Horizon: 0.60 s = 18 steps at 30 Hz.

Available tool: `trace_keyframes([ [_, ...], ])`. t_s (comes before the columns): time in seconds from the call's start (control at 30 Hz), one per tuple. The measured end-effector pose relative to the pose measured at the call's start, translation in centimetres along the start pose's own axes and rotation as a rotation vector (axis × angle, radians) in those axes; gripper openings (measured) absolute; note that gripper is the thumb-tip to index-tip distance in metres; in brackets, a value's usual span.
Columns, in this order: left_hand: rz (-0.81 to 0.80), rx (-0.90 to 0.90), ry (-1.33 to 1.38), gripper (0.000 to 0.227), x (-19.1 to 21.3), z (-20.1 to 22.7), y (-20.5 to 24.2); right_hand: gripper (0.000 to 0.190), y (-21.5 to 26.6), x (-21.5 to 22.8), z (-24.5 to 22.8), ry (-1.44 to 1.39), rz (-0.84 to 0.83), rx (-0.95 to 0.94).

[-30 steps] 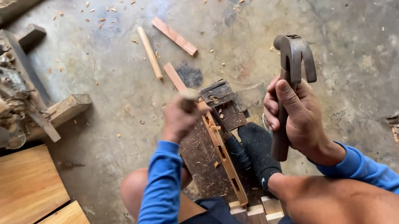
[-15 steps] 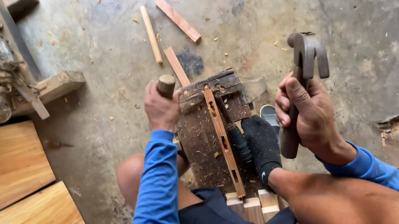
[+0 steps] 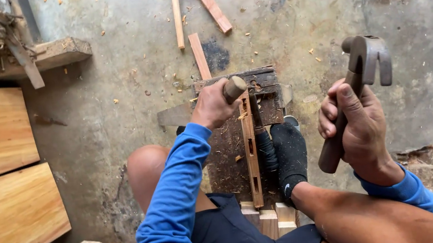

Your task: Carving a mortise in a wooden workpiece using a chisel and hammer.

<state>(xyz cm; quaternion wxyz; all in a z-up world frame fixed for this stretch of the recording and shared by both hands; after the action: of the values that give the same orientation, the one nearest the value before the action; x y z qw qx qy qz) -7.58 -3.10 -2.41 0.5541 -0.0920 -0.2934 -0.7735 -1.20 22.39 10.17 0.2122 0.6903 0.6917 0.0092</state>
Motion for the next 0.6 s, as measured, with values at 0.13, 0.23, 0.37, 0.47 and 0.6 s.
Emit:
trace_keyframes([
  [0.13, -0.178, 0.181, -0.081, 0.041, -3.4, -1.3, 0.5, 0.027, -0.1, -0.5, 0.0, 0.018, 0.0, -0.008],
  [0.23, -0.193, 0.143, -0.165, 0.033, -5.3, -1.9, 0.8, 0.027, -0.2, -0.5, 0.4, 0.024, -0.013, -0.029],
  [0.37, -0.046, 0.254, 0.009, 0.038, -2.8, -3.6, 0.0, 0.027, 0.2, -0.7, 0.3, 0.036, -0.029, -0.037],
  [0.47, 0.147, 0.366, 0.127, 0.052, 0.6, -3.5, 0.8, 0.026, 0.0, -0.8, 0.1, 0.036, -0.018, -0.032],
  [0.6, 0.211, 0.541, 0.304, 0.072, -4.9, -12.4, -0.3, 0.027, -0.1, -1.0, -0.1, 0.056, -0.011, -0.008],
])
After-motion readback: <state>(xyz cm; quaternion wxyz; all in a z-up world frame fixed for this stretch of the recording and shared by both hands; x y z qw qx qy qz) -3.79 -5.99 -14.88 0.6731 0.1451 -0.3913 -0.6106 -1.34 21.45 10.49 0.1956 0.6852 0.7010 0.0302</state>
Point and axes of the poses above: each hand's wrist, its own y-axis away from the middle knuckle, its own x-axis out of the back of the hand, z = x × y, the point moved 7 cm from there along -y, towards the middle knuckle, and after that the axes turned 4 degrees about y, right-handed, at the moved point
